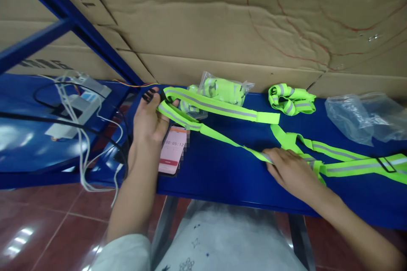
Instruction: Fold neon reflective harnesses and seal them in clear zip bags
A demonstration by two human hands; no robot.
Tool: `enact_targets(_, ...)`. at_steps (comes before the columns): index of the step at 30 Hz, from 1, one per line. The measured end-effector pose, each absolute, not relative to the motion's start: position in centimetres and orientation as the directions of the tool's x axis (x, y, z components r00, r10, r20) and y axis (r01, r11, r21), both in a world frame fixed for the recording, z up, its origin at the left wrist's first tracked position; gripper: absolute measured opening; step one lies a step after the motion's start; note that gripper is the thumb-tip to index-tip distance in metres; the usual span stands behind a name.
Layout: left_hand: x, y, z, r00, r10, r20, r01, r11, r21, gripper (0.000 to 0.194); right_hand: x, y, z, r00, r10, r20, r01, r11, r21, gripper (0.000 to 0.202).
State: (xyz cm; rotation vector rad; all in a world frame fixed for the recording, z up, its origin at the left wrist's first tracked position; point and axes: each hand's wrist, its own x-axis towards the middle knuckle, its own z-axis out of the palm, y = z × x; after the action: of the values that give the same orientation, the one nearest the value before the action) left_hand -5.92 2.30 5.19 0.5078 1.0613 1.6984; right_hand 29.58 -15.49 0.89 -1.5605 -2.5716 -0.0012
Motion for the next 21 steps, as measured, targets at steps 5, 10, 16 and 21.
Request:
enact_targets(5,-5.6,2.2,5.0,-0.426,0.903,-0.064,-0.498,-0.175,0.849,0.014,31.4,-16.5,0.9,-0.371,0.922,0.109,0.923,0.379,-0.063,0.03)
enact_targets(10,-5.5,2.3,4.9,-0.46,0.886,0.057,-0.424,-0.276,0.863,0.012,30.8,-17.8,0.7,-0.365,0.908,0.207,0.91,0.395,-0.128,0.041)
enact_targets(16,-6.6,2.7,4.5,-0.474,0.88,-0.015,-0.435,-0.22,0.873,0.012,30.9,-18.7,1.0,-0.306,0.911,0.277,0.876,0.384,-0.293,0.034)
enact_targets(21,-7.3,2.9,4.7,-0.48,0.877,-0.029,-0.453,-0.22,0.864,0.012,31.1,-18.2,0.4,-0.1,0.944,0.315,0.927,0.203,-0.315,0.033)
